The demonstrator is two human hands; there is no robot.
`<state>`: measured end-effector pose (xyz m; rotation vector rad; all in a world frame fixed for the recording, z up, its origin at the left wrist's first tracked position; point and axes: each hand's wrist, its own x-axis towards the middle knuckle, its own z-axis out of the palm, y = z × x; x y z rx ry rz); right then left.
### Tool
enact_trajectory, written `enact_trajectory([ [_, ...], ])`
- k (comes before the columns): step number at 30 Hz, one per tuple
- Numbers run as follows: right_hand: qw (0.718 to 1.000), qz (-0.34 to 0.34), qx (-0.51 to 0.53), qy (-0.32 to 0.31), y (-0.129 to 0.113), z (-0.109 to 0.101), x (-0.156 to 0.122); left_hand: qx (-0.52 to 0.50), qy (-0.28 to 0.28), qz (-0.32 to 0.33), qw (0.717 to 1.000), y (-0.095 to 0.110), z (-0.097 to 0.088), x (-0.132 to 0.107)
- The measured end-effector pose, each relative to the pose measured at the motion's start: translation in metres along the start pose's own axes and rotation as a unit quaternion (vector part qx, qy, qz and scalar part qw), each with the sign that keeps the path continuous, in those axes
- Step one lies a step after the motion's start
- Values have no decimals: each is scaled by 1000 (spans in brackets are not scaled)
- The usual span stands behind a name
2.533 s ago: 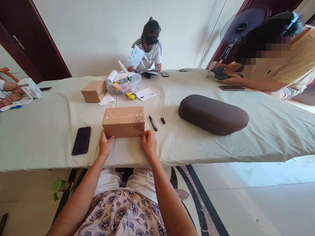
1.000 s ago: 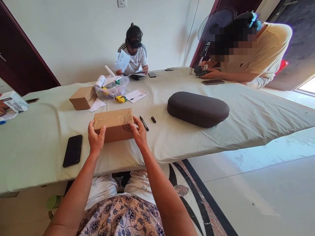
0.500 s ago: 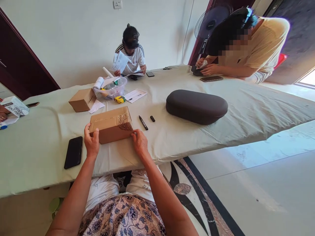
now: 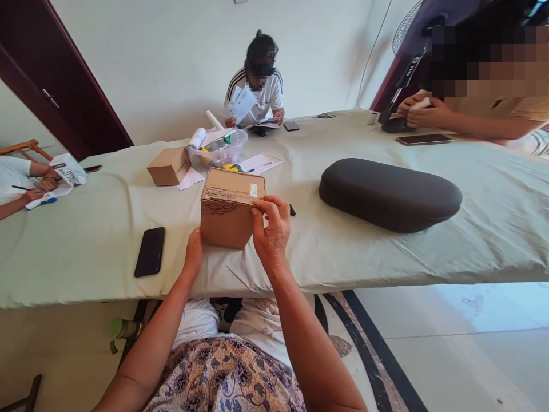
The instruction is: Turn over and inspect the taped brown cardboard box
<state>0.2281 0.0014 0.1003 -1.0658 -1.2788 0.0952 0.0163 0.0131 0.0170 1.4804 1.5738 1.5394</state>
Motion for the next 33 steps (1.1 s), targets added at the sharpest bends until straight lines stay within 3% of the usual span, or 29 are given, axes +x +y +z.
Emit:
enact_trajectory([
  [6, 997, -65, -27, -45, -5, 16, 5, 32, -18, -17, 999, 4, -16, 2],
  [10, 994, -86, -39, -51, -7, 25, 4, 9, 34, -28, 999, 23, -29, 10],
  [13, 994, -93, -39, -52, -6, 26, 3, -12, 75, 56, 996, 56, -34, 19],
  [17, 994, -88, -31, -59, -4, 25, 3, 55, 47, 215, 974, 94, -29, 29],
  [21, 994, -88, -13, -61, -3, 25, 4, 65, -24, 256, 964, 98, -16, 35],
  [24, 994, -94, 10, -61, -3, 24, 6, 48, -23, 246, 968, 91, -14, 38],
  [28, 994, -47, 47, -83, 6, 26, 3, 46, -7, 251, 967, 90, -20, 44],
  [33, 979, 100, 133, -117, 41, 32, -24, 54, 19, 265, 962, 91, -23, 50],
])
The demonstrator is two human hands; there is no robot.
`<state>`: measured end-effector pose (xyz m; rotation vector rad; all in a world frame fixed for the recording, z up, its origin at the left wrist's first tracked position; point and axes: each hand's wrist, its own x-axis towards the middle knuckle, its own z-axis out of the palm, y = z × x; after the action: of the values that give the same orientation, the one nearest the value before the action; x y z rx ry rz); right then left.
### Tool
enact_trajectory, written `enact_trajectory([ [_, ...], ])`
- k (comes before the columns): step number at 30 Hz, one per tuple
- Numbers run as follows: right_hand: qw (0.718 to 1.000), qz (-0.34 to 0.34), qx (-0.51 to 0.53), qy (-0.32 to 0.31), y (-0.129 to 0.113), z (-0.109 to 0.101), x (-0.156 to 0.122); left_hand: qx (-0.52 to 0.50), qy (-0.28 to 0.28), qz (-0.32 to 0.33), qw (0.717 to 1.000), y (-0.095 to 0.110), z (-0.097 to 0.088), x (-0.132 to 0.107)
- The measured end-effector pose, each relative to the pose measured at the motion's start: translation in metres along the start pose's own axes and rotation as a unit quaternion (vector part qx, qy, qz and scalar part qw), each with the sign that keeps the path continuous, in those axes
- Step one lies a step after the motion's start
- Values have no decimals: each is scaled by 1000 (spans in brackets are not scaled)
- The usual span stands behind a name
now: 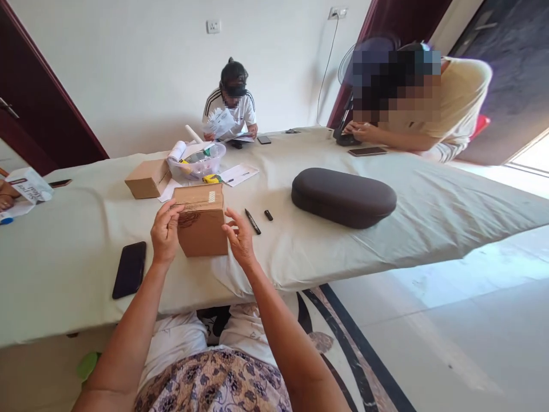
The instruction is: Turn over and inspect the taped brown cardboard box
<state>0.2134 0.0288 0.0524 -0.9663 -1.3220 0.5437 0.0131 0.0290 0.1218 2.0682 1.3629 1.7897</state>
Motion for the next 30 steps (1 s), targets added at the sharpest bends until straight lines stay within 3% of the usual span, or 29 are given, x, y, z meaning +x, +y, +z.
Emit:
enact_trajectory([
  [4, 994, 63, -32, -83, 27, -14, -20, 9, -3, 11, 1000, -1, -1, -1],
  [10, 940, 48, -267, -207, 33, -29, -31, 20, 8, 11, 1000, -3, -2, -1],
  [16, 911, 23, -357, -204, 30, -24, -36, 20, 24, 15, 999, -5, -4, -2],
  [30, 917, 26, -337, -213, 23, -25, -35, 23, 40, 19, 999, -8, -12, -4],
])
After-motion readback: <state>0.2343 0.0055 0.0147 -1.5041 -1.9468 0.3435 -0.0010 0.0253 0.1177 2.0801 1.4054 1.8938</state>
